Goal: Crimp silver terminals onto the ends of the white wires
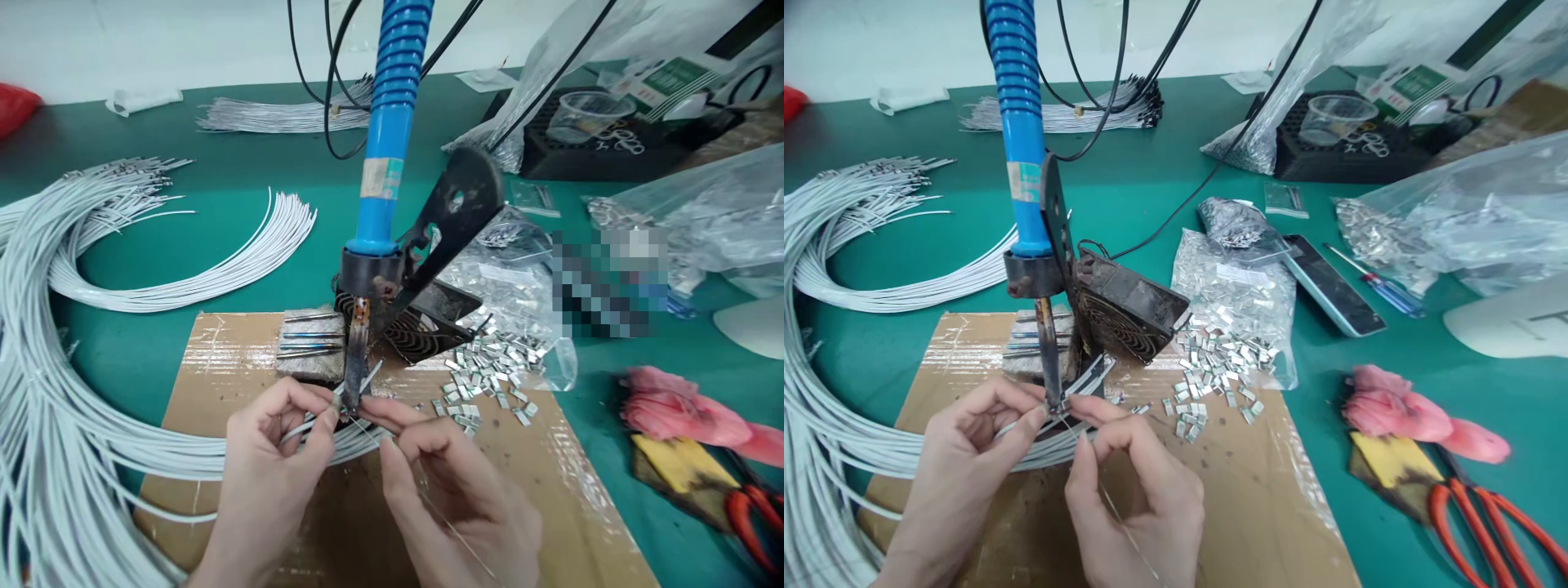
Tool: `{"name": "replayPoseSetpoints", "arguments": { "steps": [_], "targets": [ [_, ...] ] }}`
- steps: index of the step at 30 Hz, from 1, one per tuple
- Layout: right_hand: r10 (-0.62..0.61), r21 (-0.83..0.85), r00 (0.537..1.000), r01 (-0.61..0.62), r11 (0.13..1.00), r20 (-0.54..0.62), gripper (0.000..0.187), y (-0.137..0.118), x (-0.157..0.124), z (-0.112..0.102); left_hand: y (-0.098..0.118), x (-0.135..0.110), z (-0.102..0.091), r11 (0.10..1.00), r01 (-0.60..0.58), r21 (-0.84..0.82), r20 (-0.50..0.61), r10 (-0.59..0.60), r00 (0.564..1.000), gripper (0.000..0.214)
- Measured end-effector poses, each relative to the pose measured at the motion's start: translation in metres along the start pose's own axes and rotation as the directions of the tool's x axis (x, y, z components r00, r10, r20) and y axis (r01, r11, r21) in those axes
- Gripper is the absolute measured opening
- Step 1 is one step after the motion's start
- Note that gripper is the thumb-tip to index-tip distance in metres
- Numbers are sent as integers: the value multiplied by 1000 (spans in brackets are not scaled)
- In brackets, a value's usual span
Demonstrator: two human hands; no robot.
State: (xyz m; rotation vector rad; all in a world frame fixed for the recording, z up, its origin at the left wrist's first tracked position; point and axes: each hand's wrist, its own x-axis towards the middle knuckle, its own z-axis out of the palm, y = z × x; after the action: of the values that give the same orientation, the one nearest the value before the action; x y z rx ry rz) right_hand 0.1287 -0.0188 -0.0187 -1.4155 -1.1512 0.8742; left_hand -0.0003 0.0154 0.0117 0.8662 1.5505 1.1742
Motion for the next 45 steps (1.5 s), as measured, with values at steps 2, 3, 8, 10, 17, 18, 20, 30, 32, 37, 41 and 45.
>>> {"name": "replayPoseSetpoints", "arguments": {
  "steps": [2,3,8,10,17,18,20,30,32,37,41,45],
  "targets": [
    [-5,-7,1000,5,1000,-4,20,0,0,0,0,0,0,1000,5,-1,-1,-5,1000,10],
    [-9,-10,1000,8,1000,-11,20,0,1,0,0,0,1,1000,5,-4,0,-5,1000,10],
    [-19,-1,999,19,1000,-26,20,-2,1,1,0,1,2,1000,-19,-4,10,19,1000,10],
    [-21,11,999,21,1000,-27,20,-1,1,1,0,1,1,1000,-30,-5,9,30,1000,10],
    [-17,17,999,17,1000,-42,20,-2,1,2,-1,-1,-1,999,-47,7,18,47,999,10],
    [-17,19,999,18,1000,-42,20,-2,1,2,-1,-2,-1,999,-52,6,21,52,998,11],
    [-25,23,999,26,999,-43,20,-2,1,2,-1,-1,-1,998,-58,1,22,58,998,11],
    [-10,19,999,11,1000,-48,19,-2,1,2,0,-1,-1,998,-57,0,23,57,998,12],
    [-1,22,999,2,1000,-51,19,-3,1,2,0,-1,-1,999,-40,3,34,40,999,11],
    [8,36,999,-6,999,-52,19,-4,1,2,-1,0,0,998,-57,9,22,56,998,11],
    [8,51,999,-6,999,-52,19,-4,1,3,-1,0,0,997,-69,19,21,69,997,12],
    [2,45,998,1,999,-64,19,-5,2,3,1,-1,0,995,-91,30,26,90,996,12]
  ]
}}
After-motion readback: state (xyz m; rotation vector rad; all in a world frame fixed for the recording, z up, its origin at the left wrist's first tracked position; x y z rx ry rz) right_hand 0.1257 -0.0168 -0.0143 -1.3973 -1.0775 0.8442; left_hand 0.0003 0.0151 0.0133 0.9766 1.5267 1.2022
